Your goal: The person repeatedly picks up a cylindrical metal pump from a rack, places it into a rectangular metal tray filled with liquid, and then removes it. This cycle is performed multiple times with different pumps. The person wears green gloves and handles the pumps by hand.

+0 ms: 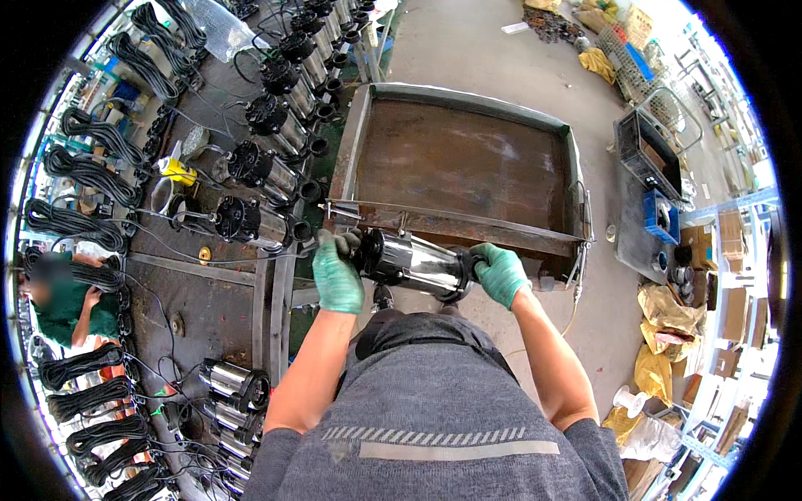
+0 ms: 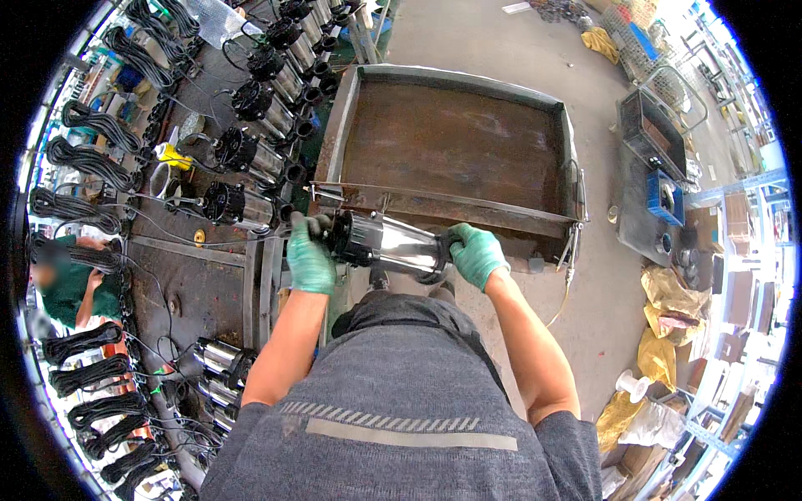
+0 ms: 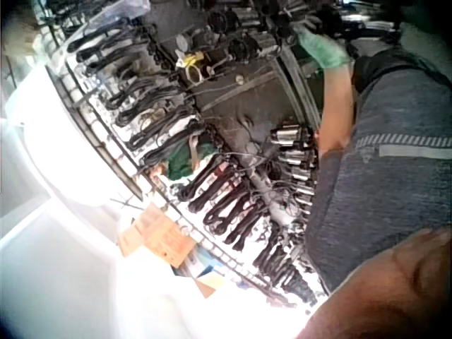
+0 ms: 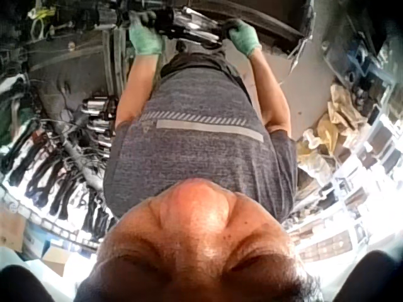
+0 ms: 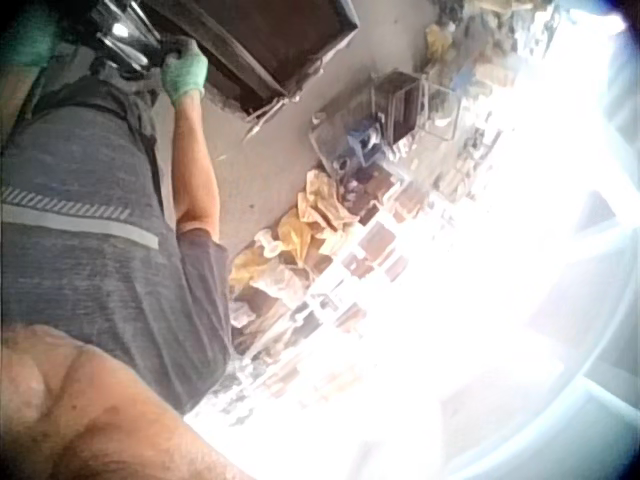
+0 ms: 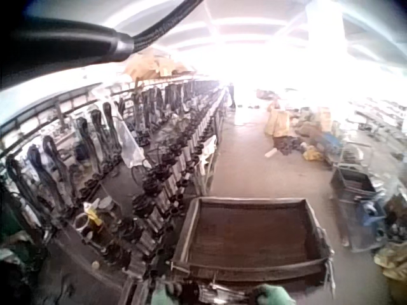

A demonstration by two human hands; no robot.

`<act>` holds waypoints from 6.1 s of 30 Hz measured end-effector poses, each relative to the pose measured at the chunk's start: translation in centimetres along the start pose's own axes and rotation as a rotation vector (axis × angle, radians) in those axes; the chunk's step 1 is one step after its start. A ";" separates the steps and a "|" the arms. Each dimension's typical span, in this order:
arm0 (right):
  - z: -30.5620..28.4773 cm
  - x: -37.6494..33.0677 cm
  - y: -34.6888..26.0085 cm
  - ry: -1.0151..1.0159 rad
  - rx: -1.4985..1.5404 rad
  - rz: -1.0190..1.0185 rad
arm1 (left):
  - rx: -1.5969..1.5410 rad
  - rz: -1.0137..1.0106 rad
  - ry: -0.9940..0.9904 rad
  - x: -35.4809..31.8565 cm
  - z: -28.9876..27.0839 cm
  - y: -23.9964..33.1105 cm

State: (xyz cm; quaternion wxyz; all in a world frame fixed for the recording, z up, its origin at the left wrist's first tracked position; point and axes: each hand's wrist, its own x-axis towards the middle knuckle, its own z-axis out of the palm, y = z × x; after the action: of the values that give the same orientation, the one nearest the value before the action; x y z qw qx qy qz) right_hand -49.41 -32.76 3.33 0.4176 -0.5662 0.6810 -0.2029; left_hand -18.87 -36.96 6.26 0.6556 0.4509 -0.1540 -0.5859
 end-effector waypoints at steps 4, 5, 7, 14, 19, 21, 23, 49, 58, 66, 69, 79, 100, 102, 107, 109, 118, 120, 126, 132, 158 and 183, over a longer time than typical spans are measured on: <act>-3.1 0.2 -5.7 0.027 -0.520 0.052 | 0.420 -0.119 0.131 6.0 -6.3 -7.1; -3.3 0.5 -6.4 0.034 -0.608 0.078 | 0.535 -0.112 0.073 7.2 -7.3 -8.1; -3.1 1.4 -6.6 0.054 -0.631 0.089 | 0.889 -0.174 0.021 9.6 -8.0 -8.9; -1.2 3.5 -8.8 0.060 -0.707 0.220 | 1.401 -0.195 -0.265 13.0 -10.9 -9.2; 0.5 2.5 -4.7 0.300 -0.486 0.129 | 1.340 0.093 -0.452 9.1 -6.2 -4.3; 0.9 1.8 -4.2 0.352 -0.303 0.141 | 1.252 0.164 -0.508 8.5 -5.9 -4.9; 0.8 0.6 -4.4 0.463 -0.177 0.003 | 1.206 0.278 -0.533 7.7 -5.7 -6.6; -8.3 -3.2 22.6 0.692 -0.236 0.807 | 1.471 0.279 -0.463 7.0 -5.1 -8.7; -10.1 -8.3 13.7 0.470 0.832 0.248 | 1.410 0.094 -0.463 5.9 -3.3 -7.2; -4.6 -4.9 11.2 0.237 0.154 0.094 | 1.458 0.194 -0.529 6.5 -3.9 -7.6; -3.8 -2.9 10.7 0.153 -0.010 0.014 | 1.462 0.181 -0.526 6.7 -4.3 -7.6; -4.5 -0.2 9.1 -0.044 -0.230 -0.104 | 1.462 0.098 -0.508 7.6 -5.2 -8.1; -4.2 -0.4 12.5 -0.291 1.024 0.127 | 1.385 0.082 -0.504 5.3 -2.5 -6.9; -3.8 -0.2 12.4 -0.228 0.971 0.161 | 1.373 0.029 -0.496 6.1 -3.2 -7.3; -1.5 1.2 12.6 -0.035 0.747 0.377 | 1.441 0.151 -0.541 5.8 -2.9 -7.5; -0.3 2.3 12.6 0.055 0.923 0.342 | 1.418 0.165 -0.525 6.3 -4.0 -7.8; -1.8 0.4 9.6 0.003 1.071 0.435 | 1.390 0.055 -0.515 4.7 -1.9 -6.3; -2.2 1.2 9.8 -0.037 0.755 0.435 | 1.390 0.150 -0.458 4.6 -2.1 -6.7; -2.0 3.4 10.6 -0.103 -0.291 0.148 | 1.352 0.022 -0.487 6.4 -3.2 -8.0; -2.5 1.6 9.5 -0.017 0.656 0.427 | 1.329 0.102 -0.487 5.8 -4.0 -7.4; -2.5 3.4 9.9 -0.047 0.573 0.547 | 1.457 0.131 -0.503 5.6 -2.3 -7.2; -4.0 -1.3 10.8 0.075 -0.378 -0.237 | 1.386 0.043 -0.495 5.3 -2.6 -7.0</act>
State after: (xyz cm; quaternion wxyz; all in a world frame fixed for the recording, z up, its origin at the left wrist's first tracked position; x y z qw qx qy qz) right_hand -59.14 -29.36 -2.08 0.2515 -0.7026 0.6506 -0.1403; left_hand -20.04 -40.03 -2.28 0.1775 0.6133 -0.6411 -0.4259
